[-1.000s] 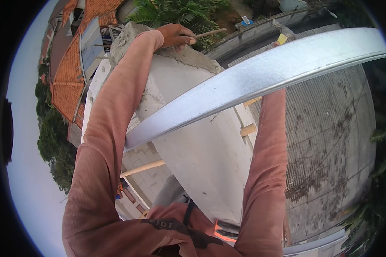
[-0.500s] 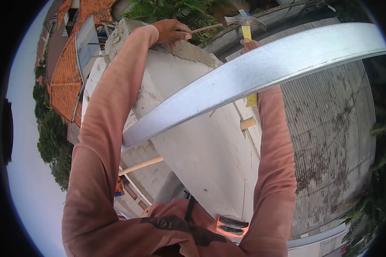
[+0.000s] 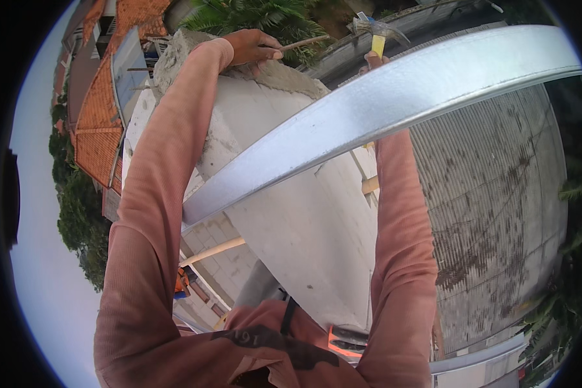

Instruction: The person chips away at a concrete ledge using a hammer and a chisel, then positions a concrete block and scrapes the surface of the work area.

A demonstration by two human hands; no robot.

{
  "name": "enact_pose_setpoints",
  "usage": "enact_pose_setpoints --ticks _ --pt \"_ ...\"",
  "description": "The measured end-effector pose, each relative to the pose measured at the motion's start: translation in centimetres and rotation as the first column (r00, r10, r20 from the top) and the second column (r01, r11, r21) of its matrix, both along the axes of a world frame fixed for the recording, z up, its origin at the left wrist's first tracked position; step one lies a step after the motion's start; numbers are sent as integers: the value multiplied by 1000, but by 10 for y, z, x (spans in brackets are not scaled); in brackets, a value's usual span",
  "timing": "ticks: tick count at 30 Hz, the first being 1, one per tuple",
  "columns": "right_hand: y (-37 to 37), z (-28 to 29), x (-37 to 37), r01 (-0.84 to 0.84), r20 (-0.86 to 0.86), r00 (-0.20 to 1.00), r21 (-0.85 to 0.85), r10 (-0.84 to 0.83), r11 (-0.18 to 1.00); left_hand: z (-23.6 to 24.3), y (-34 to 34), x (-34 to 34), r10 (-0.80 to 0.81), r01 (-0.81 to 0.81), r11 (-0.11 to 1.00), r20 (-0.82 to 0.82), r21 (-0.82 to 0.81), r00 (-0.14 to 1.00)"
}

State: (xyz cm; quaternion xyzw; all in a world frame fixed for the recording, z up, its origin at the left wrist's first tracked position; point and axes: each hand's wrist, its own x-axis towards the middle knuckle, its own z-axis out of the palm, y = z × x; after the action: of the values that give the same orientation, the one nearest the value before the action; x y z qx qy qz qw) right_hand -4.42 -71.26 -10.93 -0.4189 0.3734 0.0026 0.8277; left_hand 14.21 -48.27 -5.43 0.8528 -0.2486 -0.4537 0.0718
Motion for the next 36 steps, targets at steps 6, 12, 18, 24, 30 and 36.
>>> enact_pose_setpoints --ticks 6,12,18,24,30,36 --pt "-21 -29 1 82 -21 996 33 -82 996 3 -4 -1 60 -60 998 -27 -22 998" --pt "-5 -13 -7 -292 38 955 -49 294 955 -3 3 4 34 -34 999 -21 -7 999" --pt "-10 -13 6 399 -61 916 58 -396 915 0 1 1 114 -114 993 -36 -5 993" --pt "-23 -18 -6 -118 4 993 -48 118 992 11 -5 1 57 -56 998 -41 28 998" --pt "1 -26 3 124 -7 992 -174 -127 977 9 -2 -3 97 -96 994 -18 59 995" --pt "-21 -8 -5 -9 67 998 -2 10 1000 -2 3 9 -43 44 998 -28 41 999"
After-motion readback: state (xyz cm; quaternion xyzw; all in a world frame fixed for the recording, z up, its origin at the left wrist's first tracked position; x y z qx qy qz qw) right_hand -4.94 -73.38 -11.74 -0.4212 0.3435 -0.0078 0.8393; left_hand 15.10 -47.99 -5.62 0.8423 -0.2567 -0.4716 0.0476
